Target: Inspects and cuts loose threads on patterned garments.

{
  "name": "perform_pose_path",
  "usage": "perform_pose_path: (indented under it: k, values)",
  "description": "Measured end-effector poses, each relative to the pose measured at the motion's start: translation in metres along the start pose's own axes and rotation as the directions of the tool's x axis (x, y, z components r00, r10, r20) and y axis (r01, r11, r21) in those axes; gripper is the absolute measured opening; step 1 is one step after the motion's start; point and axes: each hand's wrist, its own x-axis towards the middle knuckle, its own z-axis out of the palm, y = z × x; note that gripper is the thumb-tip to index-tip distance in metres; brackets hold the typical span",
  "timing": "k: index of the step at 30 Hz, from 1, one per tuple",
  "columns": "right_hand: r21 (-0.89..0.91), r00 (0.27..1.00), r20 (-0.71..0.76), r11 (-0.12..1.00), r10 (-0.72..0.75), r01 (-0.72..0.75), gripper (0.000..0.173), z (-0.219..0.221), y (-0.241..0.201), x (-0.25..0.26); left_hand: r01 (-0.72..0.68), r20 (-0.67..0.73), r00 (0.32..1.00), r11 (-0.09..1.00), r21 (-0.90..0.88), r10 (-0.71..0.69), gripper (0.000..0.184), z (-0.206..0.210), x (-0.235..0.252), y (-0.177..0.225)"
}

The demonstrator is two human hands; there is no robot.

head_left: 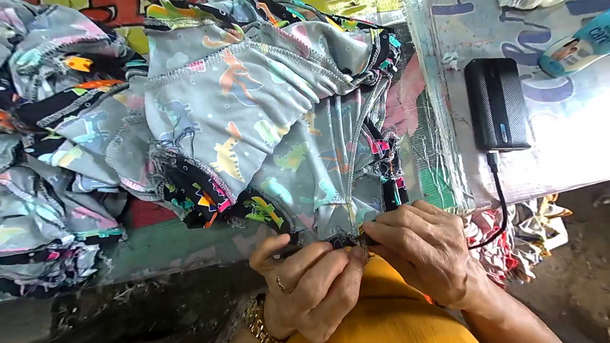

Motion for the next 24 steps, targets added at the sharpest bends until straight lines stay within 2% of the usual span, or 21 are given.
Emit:
perform_pose_path:
  k: [10,15,17,19,21,23,24]
  values:
    - [0.031,0.999,-0.022,0.999,-0.024,0.024,0.016,0.004,0.002,0.001,-0.026,-0.007,1.000,1.000,-0.011,0.026,0.008,0.005,0.005,0.001]
    - [0.041,0.998,0.049,0.999,-0.026,0.024,0.016,0.001,0.002,0.000,-0.014,0.011,1.000,0.999,-0.029,0.015,0.008,0.001,0.003,0.000]
    - [0.153,0.992,0.127,0.988,-0.008,-0.011,0.018,-0.009,0.005,0.001,-0.002,0.040,0.999,0.998,-0.061,0.005,0.008,-0.008,-0.002,0.000]
    - [0.355,0.983,0.180,0.931,0.017,-0.081,0.025,-0.022,0.009,0.003,0.013,0.093,0.996,0.995,-0.102,-0.004,0.008,-0.023,-0.007,-0.001]
    - [0.515,0.987,0.155,0.849,0.046,-0.120,0.033,-0.030,0.011,0.009,0.030,0.162,0.987,0.993,-0.110,-0.011,0.023,-0.039,-0.010,-0.006]
    - [0.536,0.992,0.093,0.835,0.089,-0.125,0.032,-0.027,0.007,0.018,0.087,0.174,0.982,0.991,-0.100,-0.068,0.030,-0.048,-0.010,-0.010]
    - [0.494,0.992,0.070,0.861,0.103,-0.124,0.031,-0.023,0.003,0.025,0.129,0.159,0.981,0.988,-0.085,-0.114,0.026,-0.048,-0.006,-0.009]
